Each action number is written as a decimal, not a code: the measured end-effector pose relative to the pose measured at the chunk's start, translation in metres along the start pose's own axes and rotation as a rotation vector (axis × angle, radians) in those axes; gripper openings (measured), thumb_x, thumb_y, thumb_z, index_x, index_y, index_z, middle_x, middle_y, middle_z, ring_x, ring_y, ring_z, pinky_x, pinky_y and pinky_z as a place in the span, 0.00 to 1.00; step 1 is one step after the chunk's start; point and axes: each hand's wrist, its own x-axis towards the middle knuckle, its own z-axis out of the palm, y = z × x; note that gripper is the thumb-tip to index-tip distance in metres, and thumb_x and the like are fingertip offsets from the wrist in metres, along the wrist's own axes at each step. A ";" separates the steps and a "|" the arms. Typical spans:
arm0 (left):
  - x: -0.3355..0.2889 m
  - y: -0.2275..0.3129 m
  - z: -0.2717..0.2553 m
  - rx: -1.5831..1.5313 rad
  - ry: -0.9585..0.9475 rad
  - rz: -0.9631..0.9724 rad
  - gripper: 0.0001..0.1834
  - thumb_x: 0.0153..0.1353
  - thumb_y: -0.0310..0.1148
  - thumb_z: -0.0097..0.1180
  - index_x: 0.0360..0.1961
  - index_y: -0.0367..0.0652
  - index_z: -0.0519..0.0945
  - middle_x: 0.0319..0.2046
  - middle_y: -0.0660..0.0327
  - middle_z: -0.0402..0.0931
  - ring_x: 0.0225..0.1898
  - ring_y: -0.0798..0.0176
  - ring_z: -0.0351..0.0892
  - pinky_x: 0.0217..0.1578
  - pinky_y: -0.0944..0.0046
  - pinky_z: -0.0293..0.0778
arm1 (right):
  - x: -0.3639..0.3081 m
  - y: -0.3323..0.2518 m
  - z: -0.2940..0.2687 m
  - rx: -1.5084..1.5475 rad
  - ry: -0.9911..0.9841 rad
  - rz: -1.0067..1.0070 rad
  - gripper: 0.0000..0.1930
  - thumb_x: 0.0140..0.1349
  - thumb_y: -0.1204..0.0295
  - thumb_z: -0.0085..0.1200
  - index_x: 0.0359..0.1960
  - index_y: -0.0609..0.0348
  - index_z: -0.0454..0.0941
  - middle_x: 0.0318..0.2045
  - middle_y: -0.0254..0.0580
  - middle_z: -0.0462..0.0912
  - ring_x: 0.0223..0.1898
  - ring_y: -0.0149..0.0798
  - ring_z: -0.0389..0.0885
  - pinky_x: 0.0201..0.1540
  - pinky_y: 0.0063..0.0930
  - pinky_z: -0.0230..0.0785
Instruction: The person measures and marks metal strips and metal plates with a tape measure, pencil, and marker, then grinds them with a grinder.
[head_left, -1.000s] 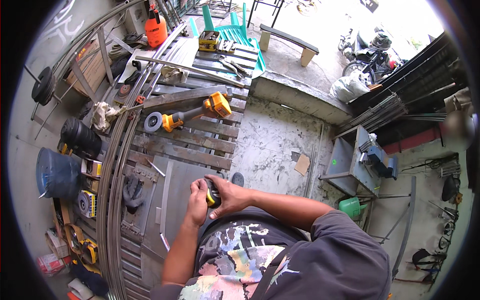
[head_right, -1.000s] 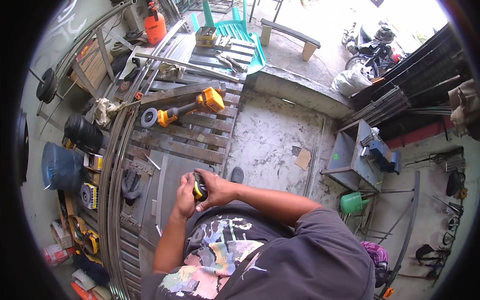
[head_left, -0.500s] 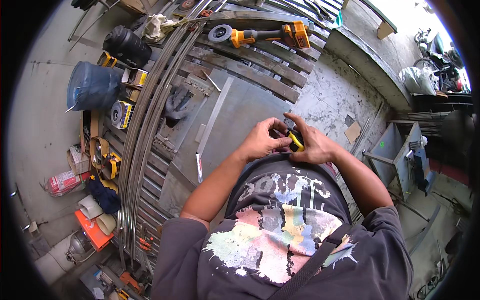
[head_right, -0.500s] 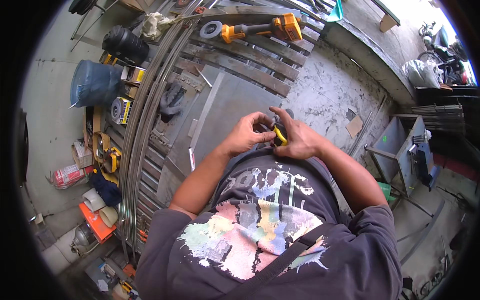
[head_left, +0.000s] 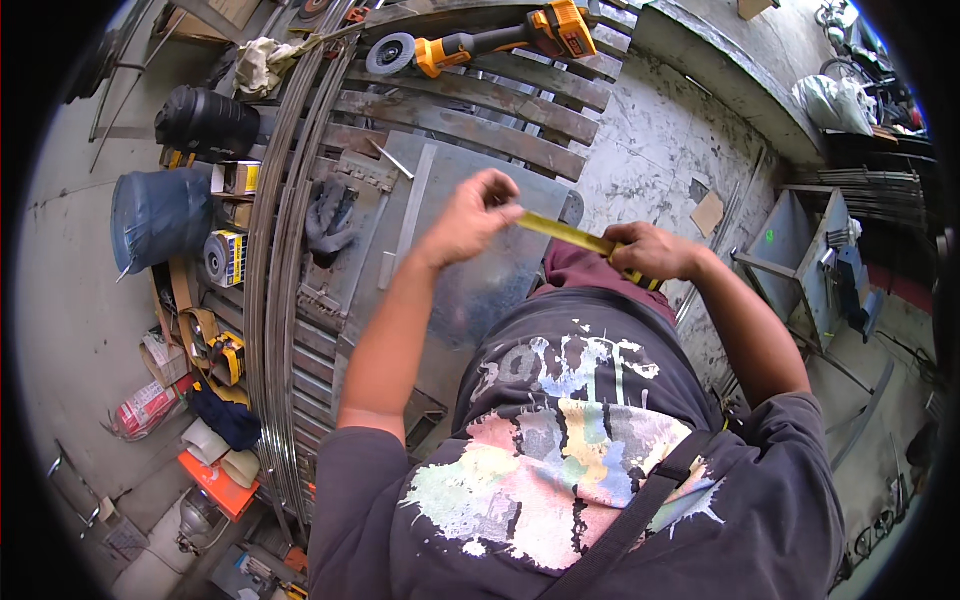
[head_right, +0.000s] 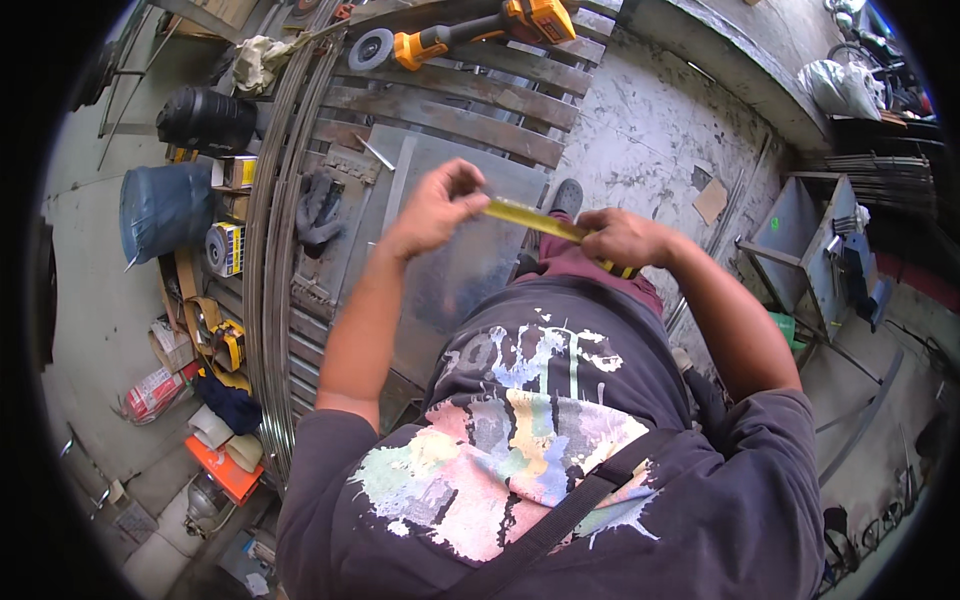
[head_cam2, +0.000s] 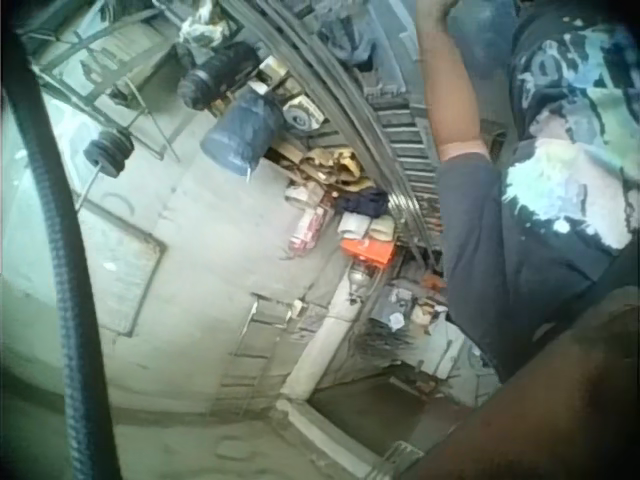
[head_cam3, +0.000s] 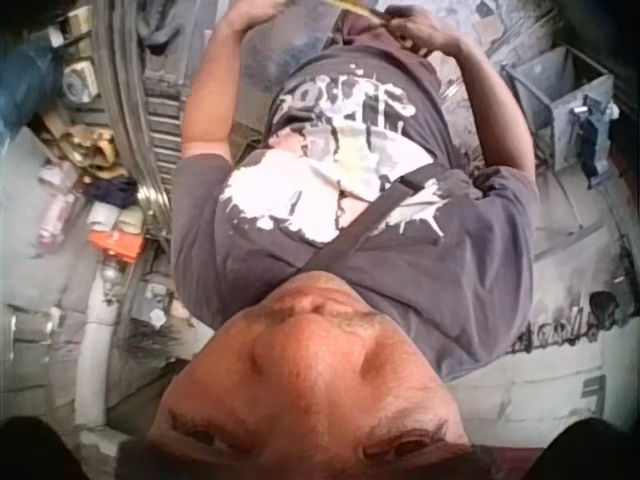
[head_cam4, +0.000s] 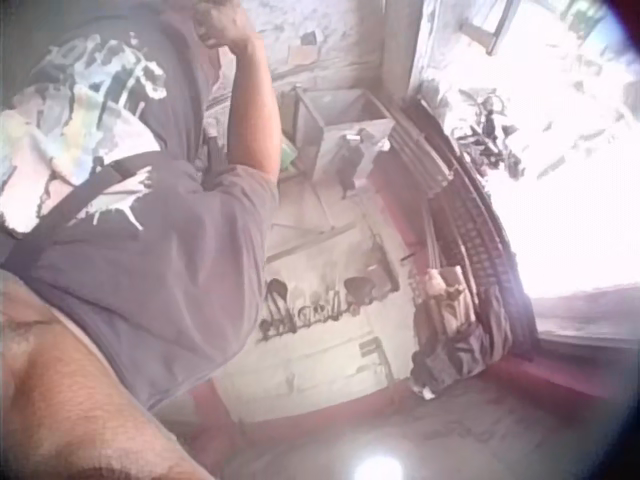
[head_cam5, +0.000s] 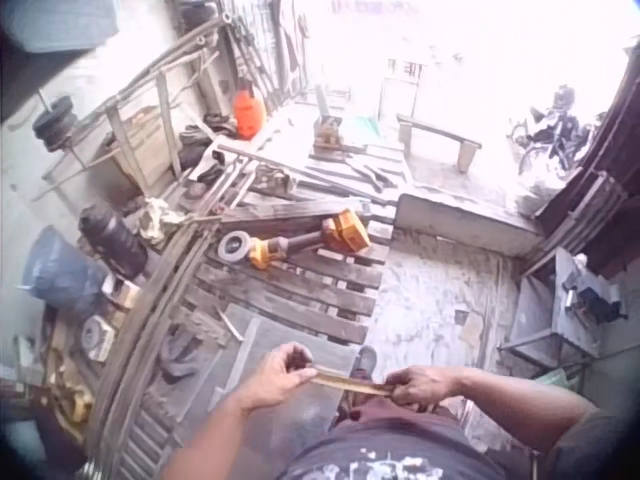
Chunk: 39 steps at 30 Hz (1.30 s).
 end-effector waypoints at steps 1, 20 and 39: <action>0.009 0.001 -0.021 0.189 0.119 0.052 0.10 0.69 0.24 0.67 0.48 0.43 0.80 0.40 0.69 0.80 0.41 0.74 0.78 0.45 0.69 0.77 | 0.004 0.015 -0.009 0.011 0.017 0.028 0.25 0.62 0.61 0.54 0.57 0.62 0.83 0.41 0.51 0.88 0.42 0.43 0.86 0.49 0.40 0.79; 0.033 -0.064 -0.045 1.165 0.811 0.535 0.21 0.65 0.38 0.68 0.58 0.49 0.80 0.55 0.57 0.74 0.60 0.49 0.73 0.62 0.44 0.64 | 0.056 0.061 0.001 -0.108 0.493 0.237 0.19 0.73 0.56 0.54 0.49 0.57 0.90 0.39 0.58 0.90 0.43 0.58 0.90 0.50 0.48 0.80; -0.005 -0.086 -0.005 1.420 0.582 0.306 0.36 0.69 0.60 0.56 0.75 0.64 0.73 0.78 0.60 0.61 0.80 0.47 0.52 0.70 0.28 0.50 | 0.062 0.034 0.014 -0.139 0.518 0.255 0.18 0.74 0.58 0.53 0.48 0.57 0.89 0.38 0.58 0.89 0.44 0.62 0.88 0.50 0.52 0.78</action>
